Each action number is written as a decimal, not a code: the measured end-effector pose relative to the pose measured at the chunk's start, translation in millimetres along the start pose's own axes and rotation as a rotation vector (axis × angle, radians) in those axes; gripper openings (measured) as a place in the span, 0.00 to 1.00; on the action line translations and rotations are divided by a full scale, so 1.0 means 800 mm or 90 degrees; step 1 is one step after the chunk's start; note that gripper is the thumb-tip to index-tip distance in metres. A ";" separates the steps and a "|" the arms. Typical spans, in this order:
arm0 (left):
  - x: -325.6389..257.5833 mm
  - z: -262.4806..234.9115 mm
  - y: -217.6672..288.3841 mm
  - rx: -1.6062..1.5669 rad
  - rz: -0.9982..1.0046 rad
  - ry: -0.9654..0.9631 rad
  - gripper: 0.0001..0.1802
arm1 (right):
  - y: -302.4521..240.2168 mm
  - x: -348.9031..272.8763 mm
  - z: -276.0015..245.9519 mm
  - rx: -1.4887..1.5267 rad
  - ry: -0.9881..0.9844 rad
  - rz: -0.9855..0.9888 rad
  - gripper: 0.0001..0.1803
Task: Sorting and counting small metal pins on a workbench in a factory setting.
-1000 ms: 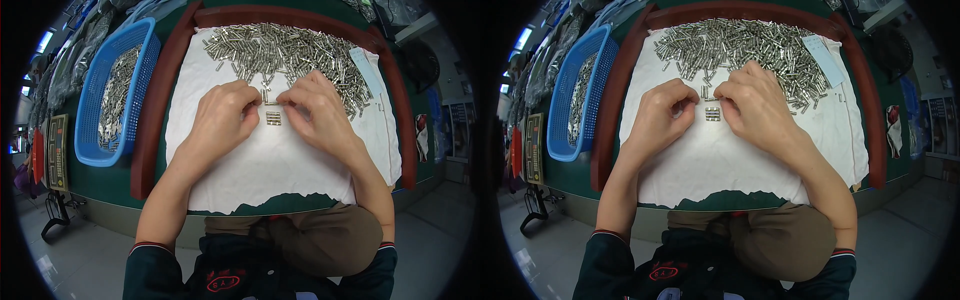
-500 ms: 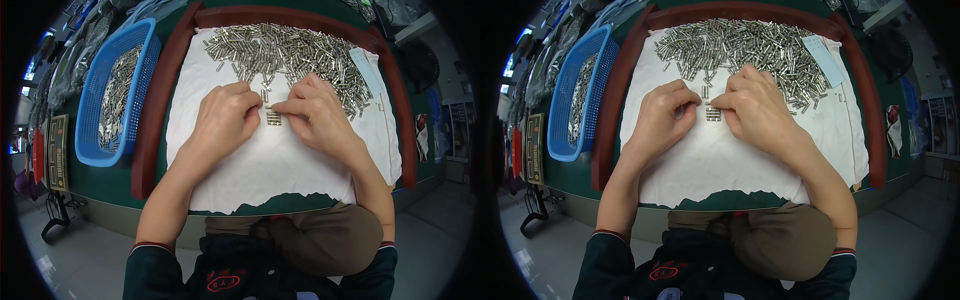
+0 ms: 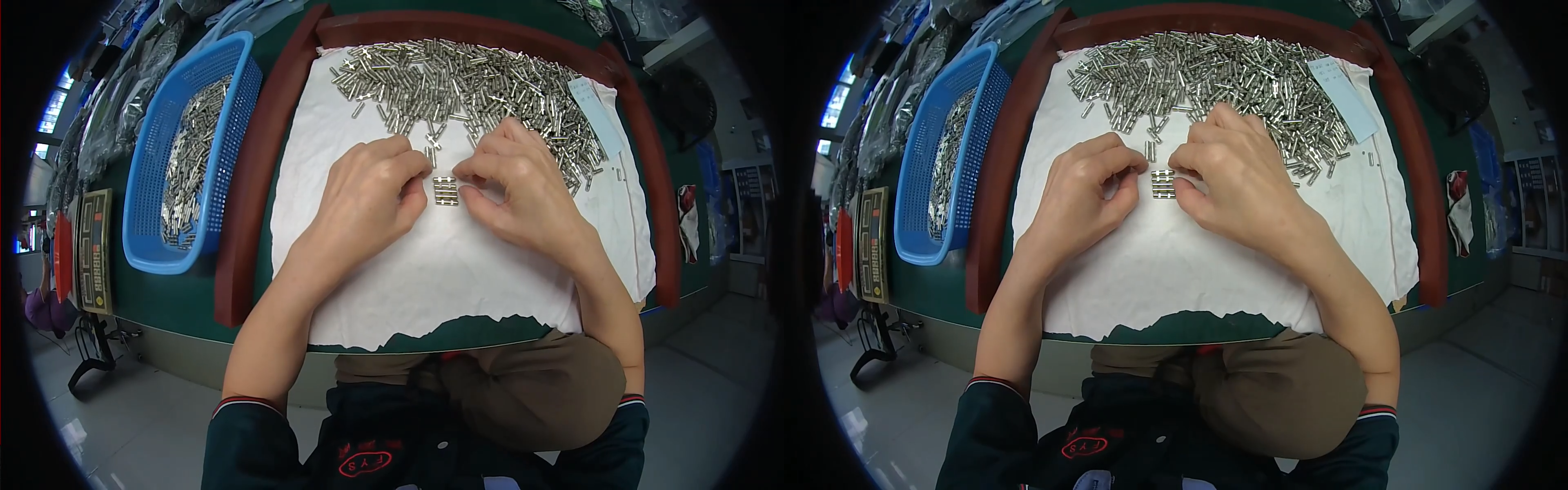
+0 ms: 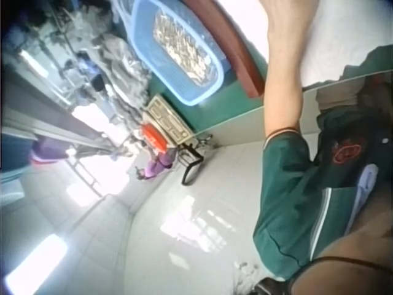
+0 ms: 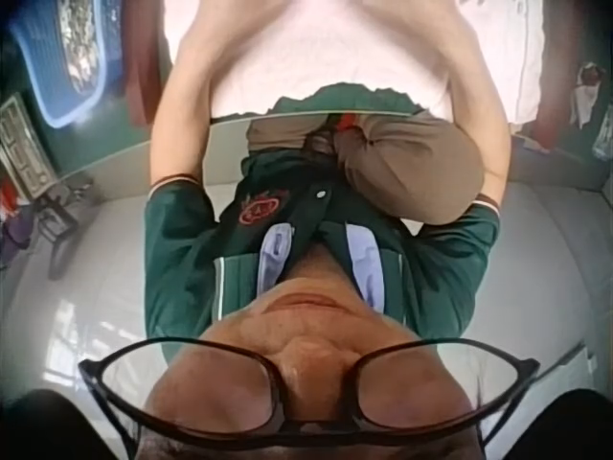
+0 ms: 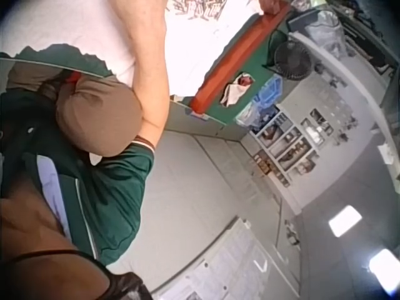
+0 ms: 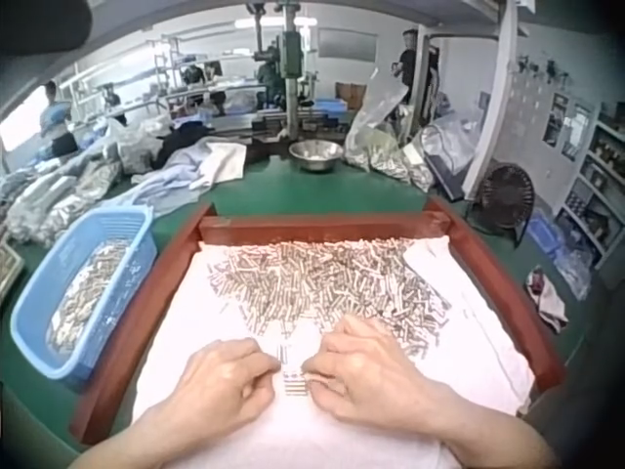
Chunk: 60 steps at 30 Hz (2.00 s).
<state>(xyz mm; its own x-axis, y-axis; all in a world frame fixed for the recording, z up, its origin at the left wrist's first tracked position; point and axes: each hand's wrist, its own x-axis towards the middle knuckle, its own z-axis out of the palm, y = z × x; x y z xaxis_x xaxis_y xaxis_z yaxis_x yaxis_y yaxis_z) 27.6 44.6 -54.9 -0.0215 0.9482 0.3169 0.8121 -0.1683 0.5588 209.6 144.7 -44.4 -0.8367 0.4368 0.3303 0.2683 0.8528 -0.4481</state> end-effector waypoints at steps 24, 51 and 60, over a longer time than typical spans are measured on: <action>-0.017 0.032 0.017 0.219 0.144 0.014 0.10 | -0.011 -0.006 0.025 -0.194 0.046 -0.134 0.08; -0.011 0.021 0.015 0.194 0.179 0.004 0.04 | -0.009 0.000 0.027 -0.136 0.056 -0.110 0.04; -0.016 0.042 0.019 0.252 0.145 0.050 0.05 | -0.016 -0.009 0.027 -0.123 0.106 -0.042 0.05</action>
<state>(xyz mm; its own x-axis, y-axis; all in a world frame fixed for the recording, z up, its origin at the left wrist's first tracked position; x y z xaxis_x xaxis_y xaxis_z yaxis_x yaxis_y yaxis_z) 59.8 38.8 -76.1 0.1513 0.8729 0.4638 0.9610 -0.2397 0.1376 201.9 124.8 -59.0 -0.7697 0.4059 0.4927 0.3156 0.9129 -0.2590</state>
